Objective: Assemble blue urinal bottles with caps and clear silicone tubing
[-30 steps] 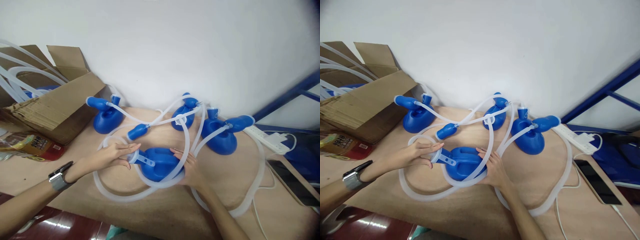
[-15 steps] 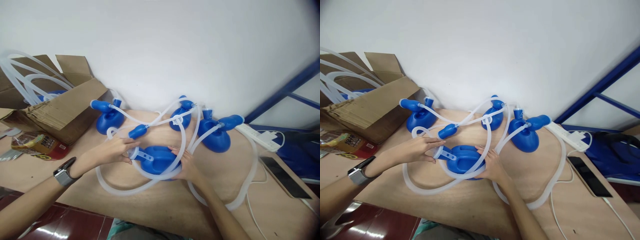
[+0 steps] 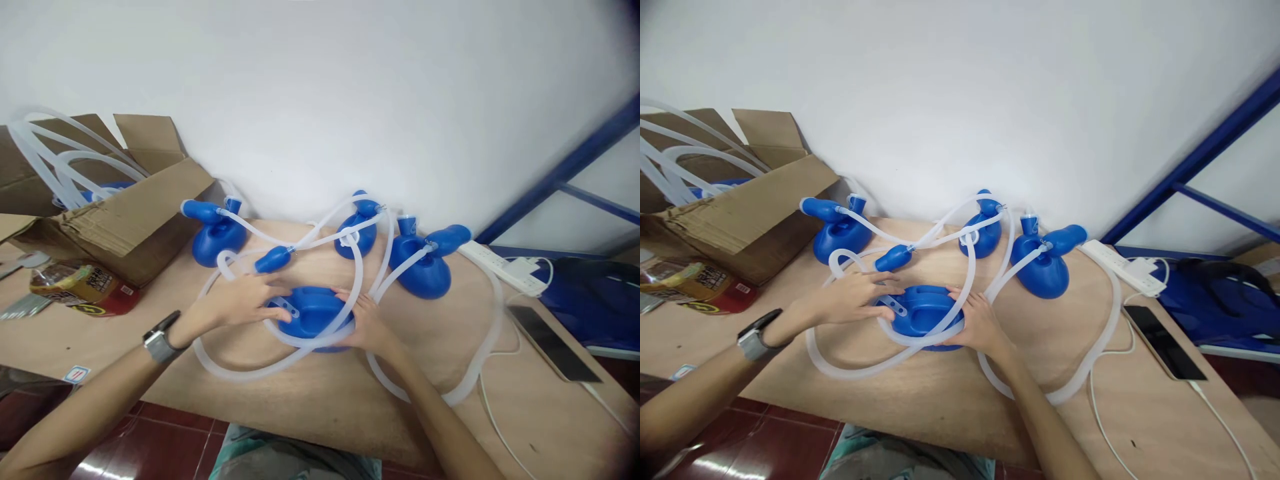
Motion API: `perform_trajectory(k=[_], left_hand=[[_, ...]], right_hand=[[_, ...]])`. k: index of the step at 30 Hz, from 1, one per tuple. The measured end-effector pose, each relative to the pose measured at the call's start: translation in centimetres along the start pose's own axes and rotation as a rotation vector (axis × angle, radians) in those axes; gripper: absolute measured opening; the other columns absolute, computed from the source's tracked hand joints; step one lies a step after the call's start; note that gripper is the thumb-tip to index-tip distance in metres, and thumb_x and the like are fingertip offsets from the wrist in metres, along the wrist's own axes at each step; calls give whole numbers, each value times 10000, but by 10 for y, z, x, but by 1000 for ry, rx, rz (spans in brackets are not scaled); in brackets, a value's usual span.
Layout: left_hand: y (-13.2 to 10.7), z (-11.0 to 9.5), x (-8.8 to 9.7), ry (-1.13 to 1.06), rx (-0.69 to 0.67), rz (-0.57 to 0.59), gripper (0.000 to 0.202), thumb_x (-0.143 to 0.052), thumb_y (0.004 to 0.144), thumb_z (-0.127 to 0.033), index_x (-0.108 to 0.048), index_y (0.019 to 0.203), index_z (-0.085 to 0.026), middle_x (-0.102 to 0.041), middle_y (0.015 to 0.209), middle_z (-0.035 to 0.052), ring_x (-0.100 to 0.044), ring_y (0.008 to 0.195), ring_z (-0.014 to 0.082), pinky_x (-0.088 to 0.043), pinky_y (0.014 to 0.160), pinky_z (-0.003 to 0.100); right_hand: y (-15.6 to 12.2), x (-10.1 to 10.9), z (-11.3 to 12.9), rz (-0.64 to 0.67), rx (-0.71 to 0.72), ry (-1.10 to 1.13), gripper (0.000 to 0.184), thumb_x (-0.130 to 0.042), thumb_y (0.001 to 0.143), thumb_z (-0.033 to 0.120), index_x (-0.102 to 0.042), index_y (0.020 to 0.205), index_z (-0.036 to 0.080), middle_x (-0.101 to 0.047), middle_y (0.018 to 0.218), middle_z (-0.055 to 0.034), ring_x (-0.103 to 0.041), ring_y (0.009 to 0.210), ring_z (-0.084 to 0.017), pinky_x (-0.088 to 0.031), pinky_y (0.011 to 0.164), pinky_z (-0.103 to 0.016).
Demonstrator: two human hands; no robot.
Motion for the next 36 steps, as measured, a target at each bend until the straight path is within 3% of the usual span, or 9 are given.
perform_trajectory(k=[3, 7, 9, 12, 14, 18, 22, 27, 36], left_hand=[[7, -6, -12, 18, 39, -12, 522, -391, 1104, -604, -777, 1178, -262, -760, 1111, 70, -725, 915, 230, -504, 811, 327], [5, -3, -15, 56, 93, -78, 476, -375, 1128, -510, -762, 1106, -235, -743, 1010, 69, -703, 867, 225, -492, 785, 334], [2, -1, -13, 47, 97, -102, 462, -379, 1128, -502, -754, 1119, -233, -740, 1026, 72, -705, 879, 227, -492, 785, 337], [2, -2, -11, 36, 77, -108, 453, -368, 1135, -480, -746, 1100, -233, -735, 1010, 67, -709, 897, 224, -485, 778, 333], [3, -3, -11, 48, 61, -105, 449, -358, 1140, -462, -739, 1085, -232, -734, 989, 63, -709, 894, 221, -478, 768, 330], [4, -1, -15, 92, 93, -103, 379, -405, 1122, -454, -704, 1097, -222, -733, 970, 67, -715, 882, 239, -466, 733, 337], [3, 7, -18, 87, 178, -120, 292, -458, 1085, -452, -634, 1092, -220, -734, 968, 65, -717, 862, 263, -445, 695, 351], [2, 8, -19, 37, 195, -128, 260, -453, 1079, -443, -587, 1011, -230, -720, 909, 50, -705, 798, 262, -420, 671, 351], [-2, 5, -12, -273, 152, -341, 75, -483, 1053, -280, -544, 1074, -243, -738, 1018, 33, -722, 900, 216, -505, 784, 328]], right_hand=[[-1, -1, 2, 63, -43, 21, 1020, -908, 676, 665, -565, 1511, 191, -611, 1536, -224, -618, 1380, -414, -472, 1147, -592], [-13, 15, -3, 154, -99, 83, 1145, -897, 699, 678, -439, 1637, 207, -557, 1595, -210, -542, 1471, -404, -434, 1212, -587], [-17, 38, -5, 127, -121, 119, 1015, -867, 731, 702, -543, 1566, 225, -648, 1507, -178, -638, 1366, -384, -522, 1131, -553], [-14, 93, 2, -199, -179, 71, 392, -704, 957, 597, -784, 1100, 240, -823, 1049, -87, -775, 917, -277, -620, 843, -428], [-6, 113, 29, -422, -150, 5, 310, -618, 1048, 480, -759, 911, 240, -801, 885, -62, -745, 808, -236, -594, 786, -384], [44, 43, 93, -164, -18, -12, 227, -628, 1055, 352, -743, 1194, 213, -803, 1202, -90, -729, 1130, -259, -555, 991, -396], [71, -17, 100, 71, -120, -100, 269, -539, 1081, 228, -735, 1260, 182, -796, 1259, -97, -714, 1158, -274, -512, 976, -407], [79, -13, 82, 117, -234, 6, 219, -578, 1077, 269, -794, 1115, 261, -816, 1174, -32, -725, 1126, -231, -497, 897, -336], [77, -9, 71, 118, -356, 103, 126, -708, 1010, 298, -793, 922, 267, -774, 1103, 11, -731, 1003, -187, -424, 756, -301]])
Point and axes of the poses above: each hand's wrist, its own y-axis towards the middle knuckle, its own x-axis out of the back of the hand, z = x × y, the point moved 10 cm from there along y, towards the middle knuckle
